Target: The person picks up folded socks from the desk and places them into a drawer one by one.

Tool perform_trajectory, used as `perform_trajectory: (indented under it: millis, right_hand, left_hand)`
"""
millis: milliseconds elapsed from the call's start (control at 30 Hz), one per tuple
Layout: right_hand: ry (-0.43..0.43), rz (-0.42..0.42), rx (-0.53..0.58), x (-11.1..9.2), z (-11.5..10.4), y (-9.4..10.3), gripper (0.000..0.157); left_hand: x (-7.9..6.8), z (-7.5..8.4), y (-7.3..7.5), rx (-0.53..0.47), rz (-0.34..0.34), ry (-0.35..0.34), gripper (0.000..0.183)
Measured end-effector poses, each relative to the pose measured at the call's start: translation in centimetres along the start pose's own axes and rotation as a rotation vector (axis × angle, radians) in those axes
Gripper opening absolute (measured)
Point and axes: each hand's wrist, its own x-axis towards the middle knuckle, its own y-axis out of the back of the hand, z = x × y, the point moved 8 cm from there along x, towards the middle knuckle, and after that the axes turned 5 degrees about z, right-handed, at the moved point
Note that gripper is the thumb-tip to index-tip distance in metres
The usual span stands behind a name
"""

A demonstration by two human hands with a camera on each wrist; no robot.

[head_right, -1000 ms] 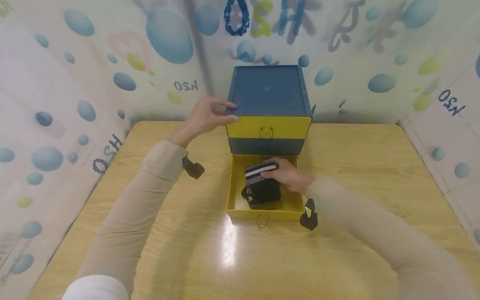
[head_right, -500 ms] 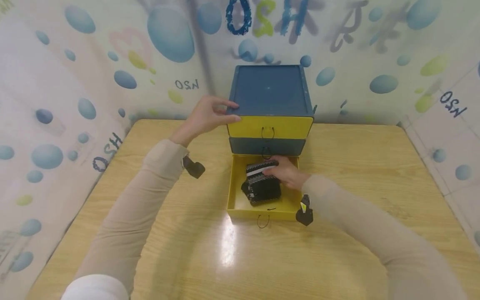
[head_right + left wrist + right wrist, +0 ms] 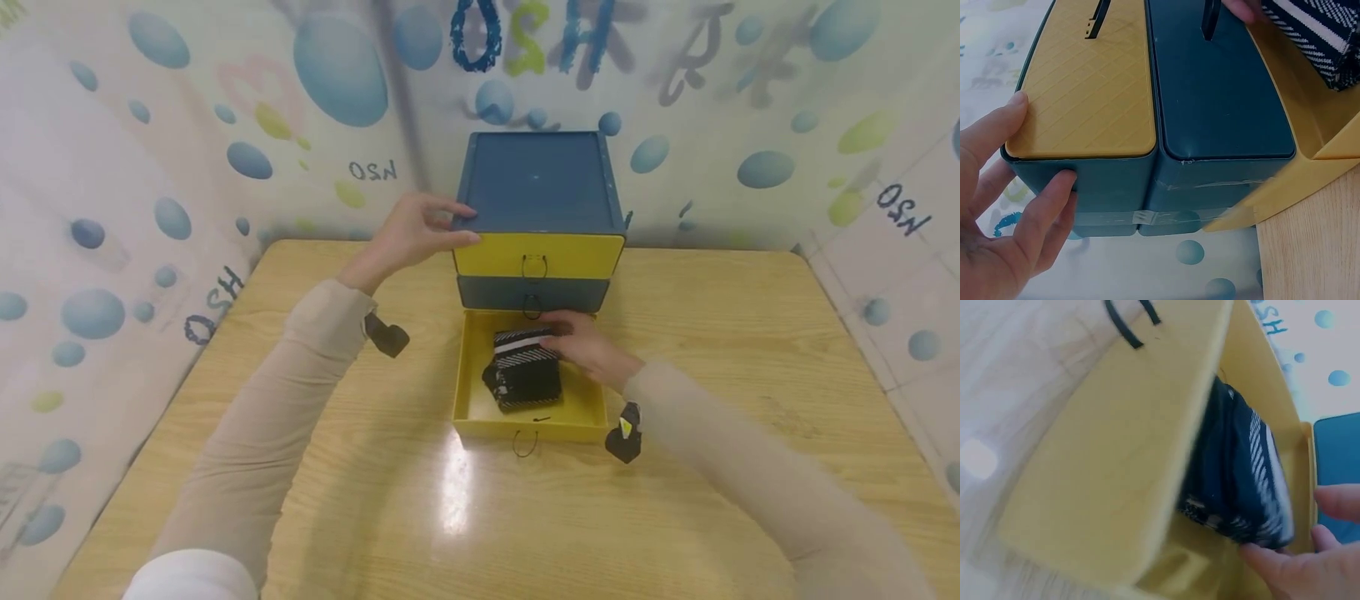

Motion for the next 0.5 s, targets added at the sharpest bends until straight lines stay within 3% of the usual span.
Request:
perform_trajectory:
  millis: [200, 300, 400, 500]
  right_hand:
    - [0.2, 0.04, -0.081, -3.8, -2.0, 0.4, 0.048]
    - [0.283, 0.047, -0.067, -6.0, -2.3, -0.1, 0.044]
    - [0.303, 0.03, -0.015, -8.2, -1.1, -1.2, 0.038]
    - [0.266, 0.009, 0.038, -10.0, 1.1, -2.5, 0.032]
  left_hand:
    - [0.0, -0.1, -0.1, 0.001, -0.005, 0.004, 0.037]
    - [0.1, -0.2, -0.2, -0.006, -0.005, 0.0, 0.037]
    - [0.1, -0.2, -0.2, -0.018, -0.004, -0.006, 0.037]
    - [0.2, -0.2, -0.2, -0.023, -0.002, -0.017, 0.037]
